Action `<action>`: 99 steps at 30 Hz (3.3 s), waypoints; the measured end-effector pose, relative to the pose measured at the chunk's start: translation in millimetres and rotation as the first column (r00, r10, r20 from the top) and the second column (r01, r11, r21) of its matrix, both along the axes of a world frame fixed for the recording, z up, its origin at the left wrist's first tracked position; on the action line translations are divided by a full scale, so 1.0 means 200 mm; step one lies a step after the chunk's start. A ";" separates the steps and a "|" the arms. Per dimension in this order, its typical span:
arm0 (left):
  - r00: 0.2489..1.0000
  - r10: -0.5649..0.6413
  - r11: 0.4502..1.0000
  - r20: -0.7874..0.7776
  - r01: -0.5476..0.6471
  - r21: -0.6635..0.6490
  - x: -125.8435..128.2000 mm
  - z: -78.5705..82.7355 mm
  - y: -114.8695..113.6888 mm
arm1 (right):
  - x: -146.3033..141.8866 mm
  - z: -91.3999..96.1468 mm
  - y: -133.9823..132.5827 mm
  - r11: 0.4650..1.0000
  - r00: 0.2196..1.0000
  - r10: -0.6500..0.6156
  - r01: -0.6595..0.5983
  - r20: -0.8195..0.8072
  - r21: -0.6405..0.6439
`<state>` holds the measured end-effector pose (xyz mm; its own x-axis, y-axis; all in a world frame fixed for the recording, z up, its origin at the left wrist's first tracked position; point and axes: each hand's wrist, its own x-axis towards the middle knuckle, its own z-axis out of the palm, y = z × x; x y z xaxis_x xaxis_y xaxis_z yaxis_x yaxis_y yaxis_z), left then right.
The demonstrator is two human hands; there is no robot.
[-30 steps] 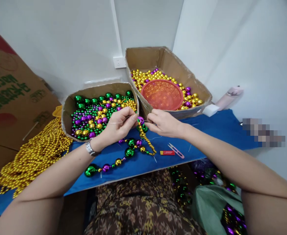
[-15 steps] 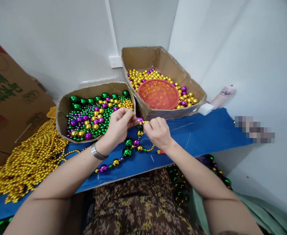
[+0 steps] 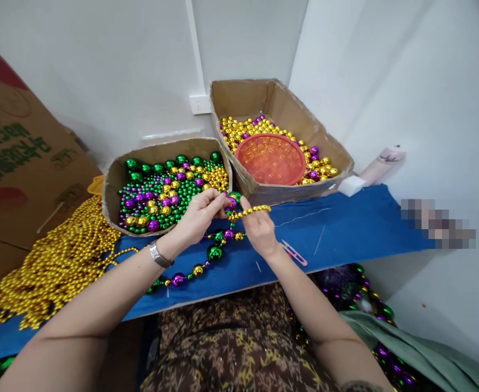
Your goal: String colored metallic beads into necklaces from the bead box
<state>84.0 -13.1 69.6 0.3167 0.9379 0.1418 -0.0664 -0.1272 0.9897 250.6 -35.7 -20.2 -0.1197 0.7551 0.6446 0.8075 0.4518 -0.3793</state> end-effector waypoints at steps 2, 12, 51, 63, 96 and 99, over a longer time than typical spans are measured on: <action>0.993 -0.041 0.995 -0.115 0.051 0.087 -0.01 -0.01 0.02 | 0.01 -0.03 0.04 0.997 0.992 -0.012 0.002 0.126 0.082; 0.810 -0.113 0.928 -0.575 0.293 0.230 -0.01 0.01 0.10 | -0.02 -0.04 0.09 0.839 0.927 -0.219 0.020 0.304 0.543; 0.951 0.030 0.903 -0.307 0.106 0.417 -0.15 -0.35 -0.13 | -0.20 0.01 -0.13 0.804 0.463 0.005 -0.529 -0.886 -0.272; 0.992 0.100 0.992 0.070 -0.105 0.064 -0.17 -0.43 -0.13 | -0.22 0.00 -0.07 0.760 0.205 -0.106 -0.614 -0.973 -0.213; 0.978 0.014 1.000 0.209 -0.011 -0.016 -0.27 -0.44 -0.07 | -0.16 0.02 0.12 0.477 0.517 0.277 -0.805 -0.810 -0.351; 0.980 0.013 1.000 0.198 -0.013 -0.001 -0.27 -0.43 -0.07 | -0.18 0.02 0.13 0.554 0.540 0.245 -0.759 -0.805 -0.341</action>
